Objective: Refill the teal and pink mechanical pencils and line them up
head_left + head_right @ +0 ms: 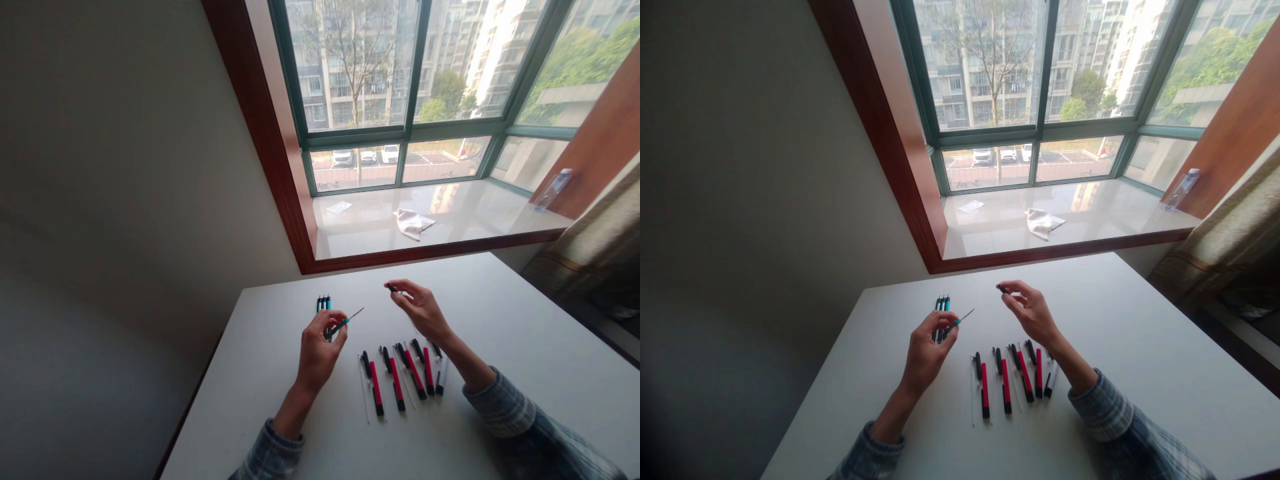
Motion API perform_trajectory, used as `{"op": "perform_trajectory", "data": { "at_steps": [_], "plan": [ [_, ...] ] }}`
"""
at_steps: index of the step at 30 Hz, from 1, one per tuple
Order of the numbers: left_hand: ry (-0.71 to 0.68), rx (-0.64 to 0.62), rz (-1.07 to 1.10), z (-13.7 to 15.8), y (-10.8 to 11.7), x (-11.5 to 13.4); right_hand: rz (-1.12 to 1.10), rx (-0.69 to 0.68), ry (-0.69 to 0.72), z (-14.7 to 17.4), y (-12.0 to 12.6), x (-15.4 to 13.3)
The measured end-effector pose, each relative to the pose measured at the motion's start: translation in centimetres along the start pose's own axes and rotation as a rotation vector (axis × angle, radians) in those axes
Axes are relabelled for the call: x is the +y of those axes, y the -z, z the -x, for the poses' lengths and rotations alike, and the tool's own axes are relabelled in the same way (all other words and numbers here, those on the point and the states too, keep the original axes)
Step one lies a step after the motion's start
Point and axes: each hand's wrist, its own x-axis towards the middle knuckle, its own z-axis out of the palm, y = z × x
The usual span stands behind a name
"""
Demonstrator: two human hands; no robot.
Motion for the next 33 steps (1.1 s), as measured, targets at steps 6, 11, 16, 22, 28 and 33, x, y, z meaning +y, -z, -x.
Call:
{"op": "perform_trajectory", "data": {
  "at_steps": [6,11,16,22,28,33],
  "plan": [
    [-0.069,0.021,-0.069,-0.3,0.5,-0.1,0.216,-0.124,0.110,0.6,-0.8,-0.8],
    [-0.087,0.017,-0.074,-0.3,0.4,0.1,0.253,-0.152,0.150,0.5,-1.0,-1.0],
    [-0.090,0.015,-0.071,-0.3,0.5,0.4,0.255,-0.173,0.163,0.5,-0.9,-1.4],
    [-0.115,-0.024,-0.063,-0.2,0.3,0.4,0.297,-0.203,0.195,0.7,-1.5,-0.9],
    [-0.172,-0.093,-0.015,0.1,-0.2,0.3,0.279,-0.252,0.240,1.1,-2.5,-0.5],
    [-0.162,-0.125,-0.028,0.3,-0.3,-0.1,0.286,-0.255,0.228,1.3,-2.8,-0.7]
  ]
}}
